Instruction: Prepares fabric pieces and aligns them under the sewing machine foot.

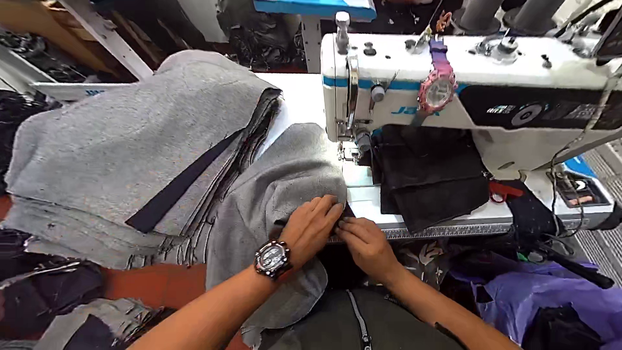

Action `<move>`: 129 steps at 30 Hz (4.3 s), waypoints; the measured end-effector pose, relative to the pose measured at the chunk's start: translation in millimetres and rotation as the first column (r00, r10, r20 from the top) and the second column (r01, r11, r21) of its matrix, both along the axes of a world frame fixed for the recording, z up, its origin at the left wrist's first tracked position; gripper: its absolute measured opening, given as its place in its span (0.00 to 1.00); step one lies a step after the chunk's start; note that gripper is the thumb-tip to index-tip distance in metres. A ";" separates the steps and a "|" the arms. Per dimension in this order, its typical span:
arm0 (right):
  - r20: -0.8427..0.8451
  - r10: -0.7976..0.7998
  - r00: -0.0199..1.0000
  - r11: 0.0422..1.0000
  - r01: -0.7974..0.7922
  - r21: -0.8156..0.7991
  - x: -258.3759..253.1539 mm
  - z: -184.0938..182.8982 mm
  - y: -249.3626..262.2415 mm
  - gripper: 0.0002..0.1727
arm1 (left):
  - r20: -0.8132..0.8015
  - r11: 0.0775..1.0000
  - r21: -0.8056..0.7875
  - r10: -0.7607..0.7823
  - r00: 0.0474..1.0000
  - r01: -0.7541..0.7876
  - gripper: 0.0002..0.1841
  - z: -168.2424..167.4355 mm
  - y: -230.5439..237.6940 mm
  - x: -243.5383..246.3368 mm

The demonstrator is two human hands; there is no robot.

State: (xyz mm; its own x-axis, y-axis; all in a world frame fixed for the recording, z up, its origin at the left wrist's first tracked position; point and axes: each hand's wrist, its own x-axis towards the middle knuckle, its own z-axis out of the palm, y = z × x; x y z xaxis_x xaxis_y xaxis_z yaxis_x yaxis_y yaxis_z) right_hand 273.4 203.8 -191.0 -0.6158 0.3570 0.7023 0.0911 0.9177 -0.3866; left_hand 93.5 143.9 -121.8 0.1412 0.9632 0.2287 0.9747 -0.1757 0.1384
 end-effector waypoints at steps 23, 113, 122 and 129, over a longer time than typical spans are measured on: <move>0.010 -0.051 0.999 0.999 0.051 -0.008 18.6 4.4 36.0 0.10 | 0.025 0.926 0.244 -0.303 0.953 0.288 0.15 -23.0 -13.2 -9.1; 0.281 -0.246 0.928 0.969 0.232 0.083 -51.9 44.1 75.3 0.11 | -0.113 0.538 0.306 -0.799 0.591 0.785 0.17 -36.8 228.5 -192.7; 0.378 -0.454 0.807 0.783 0.564 -0.263 -44.9 54.8 89.2 0.31 | -0.113 0.955 0.202 0.242 0.964 -0.216 0.18 -9.2 166.0 -166.1; 0.246 -0.389 0.888 0.898 0.425 -0.115 -33.5 56.3 79.4 0.23 | 0.090 0.867 -0.057 0.498 0.863 -0.495 0.19 22.6 19.8 -117.1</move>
State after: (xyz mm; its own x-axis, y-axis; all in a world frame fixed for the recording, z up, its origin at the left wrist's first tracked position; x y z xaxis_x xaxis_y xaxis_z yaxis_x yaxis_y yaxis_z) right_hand 240.0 283.2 -134.6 -0.5182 0.7054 0.4836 0.5393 0.7084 -0.4553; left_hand -23.6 163.7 -99.2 -0.3790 0.9066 0.1856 0.9128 0.3334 0.2357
